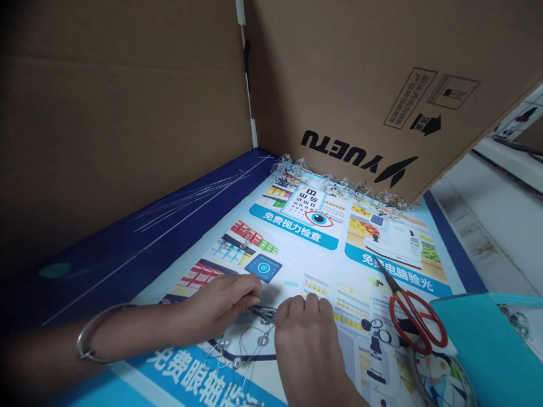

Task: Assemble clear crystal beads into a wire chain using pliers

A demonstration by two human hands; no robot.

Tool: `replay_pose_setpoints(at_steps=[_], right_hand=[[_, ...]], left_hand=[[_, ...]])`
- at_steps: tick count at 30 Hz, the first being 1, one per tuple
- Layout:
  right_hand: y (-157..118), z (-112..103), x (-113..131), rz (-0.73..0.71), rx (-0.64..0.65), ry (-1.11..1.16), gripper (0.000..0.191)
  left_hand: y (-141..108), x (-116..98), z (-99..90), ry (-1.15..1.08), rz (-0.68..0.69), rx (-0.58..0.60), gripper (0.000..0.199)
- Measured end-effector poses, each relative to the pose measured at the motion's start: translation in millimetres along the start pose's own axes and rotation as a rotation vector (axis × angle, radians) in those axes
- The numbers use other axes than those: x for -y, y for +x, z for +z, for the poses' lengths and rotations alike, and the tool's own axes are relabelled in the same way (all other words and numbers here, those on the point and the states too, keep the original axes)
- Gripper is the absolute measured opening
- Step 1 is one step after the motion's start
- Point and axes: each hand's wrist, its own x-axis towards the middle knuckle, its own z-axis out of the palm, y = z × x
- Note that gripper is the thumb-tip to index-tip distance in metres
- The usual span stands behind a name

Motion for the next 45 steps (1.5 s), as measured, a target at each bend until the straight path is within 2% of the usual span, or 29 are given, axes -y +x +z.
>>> replay_pose_setpoints(at_steps=[12,27,34,45], right_hand=[[2,-1,-6,0.000,0.012,0.129,0.018],[8,-5,-6,-0.021,0.081,0.145,0.015],[7,-6,-7,-0.017,0.058,0.144,0.014],[7,-4,-7,-0.011,0.048,0.149,0.014]], left_hand=[[1,-2,-0.9,-0.058,0.010,-0.023,0.011],[3,-3,-3.3,-0.110,0.060,-0.066,0.014],[5,-4,-7.1,-0.163,0.096,-0.088,0.015],[6,-4,-9.6,-0.198,0.079,-0.062,0.015]])
